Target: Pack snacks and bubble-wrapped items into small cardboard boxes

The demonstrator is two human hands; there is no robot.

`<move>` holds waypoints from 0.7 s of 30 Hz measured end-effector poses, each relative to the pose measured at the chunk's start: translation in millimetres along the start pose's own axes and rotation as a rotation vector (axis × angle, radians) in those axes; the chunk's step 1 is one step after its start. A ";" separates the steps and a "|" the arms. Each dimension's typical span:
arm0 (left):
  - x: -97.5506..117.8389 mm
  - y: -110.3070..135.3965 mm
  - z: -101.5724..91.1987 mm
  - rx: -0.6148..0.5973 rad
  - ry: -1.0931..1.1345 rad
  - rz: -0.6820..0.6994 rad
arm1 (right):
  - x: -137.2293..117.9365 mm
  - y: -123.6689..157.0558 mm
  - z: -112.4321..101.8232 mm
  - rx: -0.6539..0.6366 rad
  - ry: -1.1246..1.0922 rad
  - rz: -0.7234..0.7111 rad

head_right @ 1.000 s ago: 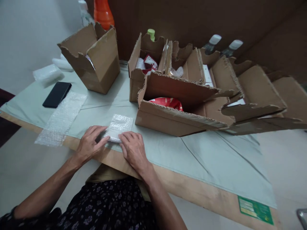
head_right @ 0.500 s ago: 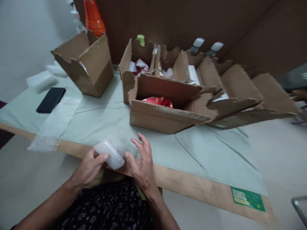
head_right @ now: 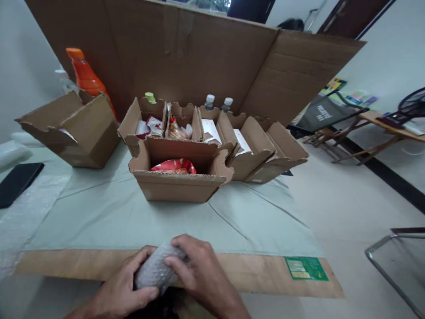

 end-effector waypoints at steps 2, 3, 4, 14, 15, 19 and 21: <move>1.7 -7.9 -7.3 -0.026 0.153 0.078 | -12.3 3.5 -57.4 0.224 0.021 -0.083; 1.7 -12.7 -14.9 -0.002 0.197 0.117 | -19.3 4.3 -88.7 0.377 0.021 -0.117; 1.2 -18.0 -24.0 0.045 0.209 0.153 | -25.9 3.8 -118.9 0.542 0.022 -0.139; -16.5 -47.9 -50.7 0.329 -0.144 0.314 | -49.0 -152.0 -151.3 0.248 1.206 0.029; -16.9 -48.2 -49.8 0.327 -0.155 0.330 | -47.3 -159.8 -145.2 0.178 1.276 0.057; -17.1 -48.9 -48.6 0.288 -0.164 0.318 | -44.7 -175.5 -134.9 0.053 1.372 0.111; -15.5 -48.5 -49.3 0.275 -0.162 0.308 | -37.3 -182.5 -128.2 -0.038 1.355 0.125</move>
Point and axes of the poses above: each hand's wrist, its own y-axis away from the middle knuckle, its own z-axis out of the palm, x = y × z, the point moved 6 cm from there along -y, towards the middle knuckle, and after that the axes turned 5 degrees about z, right-handed, at the moved point
